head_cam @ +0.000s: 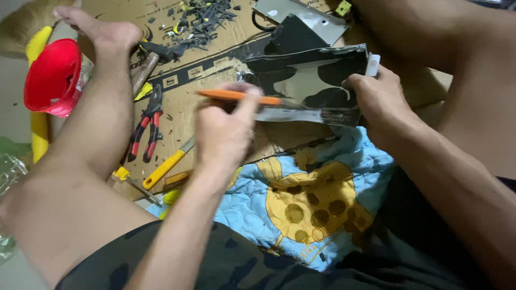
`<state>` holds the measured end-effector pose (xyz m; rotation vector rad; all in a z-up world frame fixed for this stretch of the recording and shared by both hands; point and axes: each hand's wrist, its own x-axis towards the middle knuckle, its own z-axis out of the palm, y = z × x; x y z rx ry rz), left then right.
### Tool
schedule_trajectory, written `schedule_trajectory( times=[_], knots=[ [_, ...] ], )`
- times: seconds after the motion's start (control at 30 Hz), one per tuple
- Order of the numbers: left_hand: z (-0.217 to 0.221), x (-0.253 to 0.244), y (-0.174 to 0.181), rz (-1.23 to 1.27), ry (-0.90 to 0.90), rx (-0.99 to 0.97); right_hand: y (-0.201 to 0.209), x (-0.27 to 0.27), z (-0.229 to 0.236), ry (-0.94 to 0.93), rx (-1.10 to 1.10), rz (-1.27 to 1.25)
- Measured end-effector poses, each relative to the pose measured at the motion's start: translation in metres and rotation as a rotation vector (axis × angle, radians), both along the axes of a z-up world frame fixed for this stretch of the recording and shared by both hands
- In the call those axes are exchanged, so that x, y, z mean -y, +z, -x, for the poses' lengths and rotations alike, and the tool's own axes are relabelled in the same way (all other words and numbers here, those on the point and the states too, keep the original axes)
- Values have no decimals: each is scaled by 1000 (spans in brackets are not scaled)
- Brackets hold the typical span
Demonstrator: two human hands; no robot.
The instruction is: The person scrapes a dark, curved object using a metal scraper and a brush. They repeatedly remove dark residue from the surface, occasionally switching between tools to clear debris.
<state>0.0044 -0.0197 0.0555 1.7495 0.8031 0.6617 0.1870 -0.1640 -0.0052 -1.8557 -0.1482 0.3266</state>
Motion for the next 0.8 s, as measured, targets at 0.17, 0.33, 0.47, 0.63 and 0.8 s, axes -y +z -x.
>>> schedule_trajectory(
  times=[0.17, 0.33, 0.47, 0.63, 0.8],
  knots=[
    [5, -16, -23, -216, -89, -300, 6, 6, 6, 16, 58, 44],
    [15, -24, -1, -385, 63, -389, 4, 5, 2, 59, 145, 86],
    [2, 20, 26, -3, 13, -226, -3, 9, -1, 69, 118, 78],
    [3, 6, -9, -98, -62, -358, 4, 6, 4, 80, 117, 90],
    [14, -9, -12, -472, -119, -458, 2, 5, 2, 53, 121, 115]
  ],
)
